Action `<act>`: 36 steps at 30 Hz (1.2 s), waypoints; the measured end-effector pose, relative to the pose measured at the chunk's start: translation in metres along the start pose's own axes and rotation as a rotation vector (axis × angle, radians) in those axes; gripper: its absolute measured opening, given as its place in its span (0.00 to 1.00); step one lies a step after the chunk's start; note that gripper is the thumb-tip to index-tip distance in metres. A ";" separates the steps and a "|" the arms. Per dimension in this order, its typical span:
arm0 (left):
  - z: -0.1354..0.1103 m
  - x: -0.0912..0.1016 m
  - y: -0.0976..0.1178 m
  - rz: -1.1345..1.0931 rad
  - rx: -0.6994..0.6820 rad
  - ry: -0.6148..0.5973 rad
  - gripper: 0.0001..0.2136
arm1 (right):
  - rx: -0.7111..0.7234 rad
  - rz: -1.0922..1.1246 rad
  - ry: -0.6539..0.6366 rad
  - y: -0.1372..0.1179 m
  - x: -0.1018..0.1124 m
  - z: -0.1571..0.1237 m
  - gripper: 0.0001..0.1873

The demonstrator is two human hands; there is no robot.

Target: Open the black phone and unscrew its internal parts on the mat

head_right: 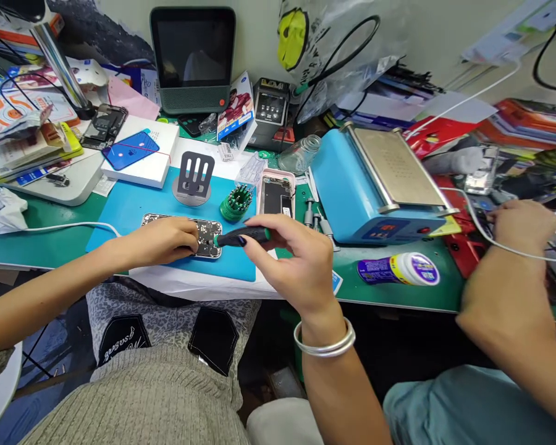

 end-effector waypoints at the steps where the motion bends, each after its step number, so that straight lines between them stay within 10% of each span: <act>1: 0.002 0.000 0.001 0.039 -0.008 -0.029 0.09 | -0.077 0.060 0.033 0.010 0.000 -0.008 0.09; 12: 0.008 -0.002 0.009 0.351 -0.008 -0.167 0.04 | -0.550 0.579 0.414 0.082 -0.038 -0.071 0.15; 36: 0.004 0.007 0.009 0.212 -0.064 -0.170 0.17 | -0.553 0.489 0.395 0.085 -0.040 -0.077 0.11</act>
Point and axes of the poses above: each hand's wrist, its own z-axis towards the middle knuckle, its own x-axis out of the back of the hand, y = z × x, the point moved 4 cm from there along z, towards the middle knuckle, and after that the axes turned 5 degrees about -z, right-handed, at the moved point
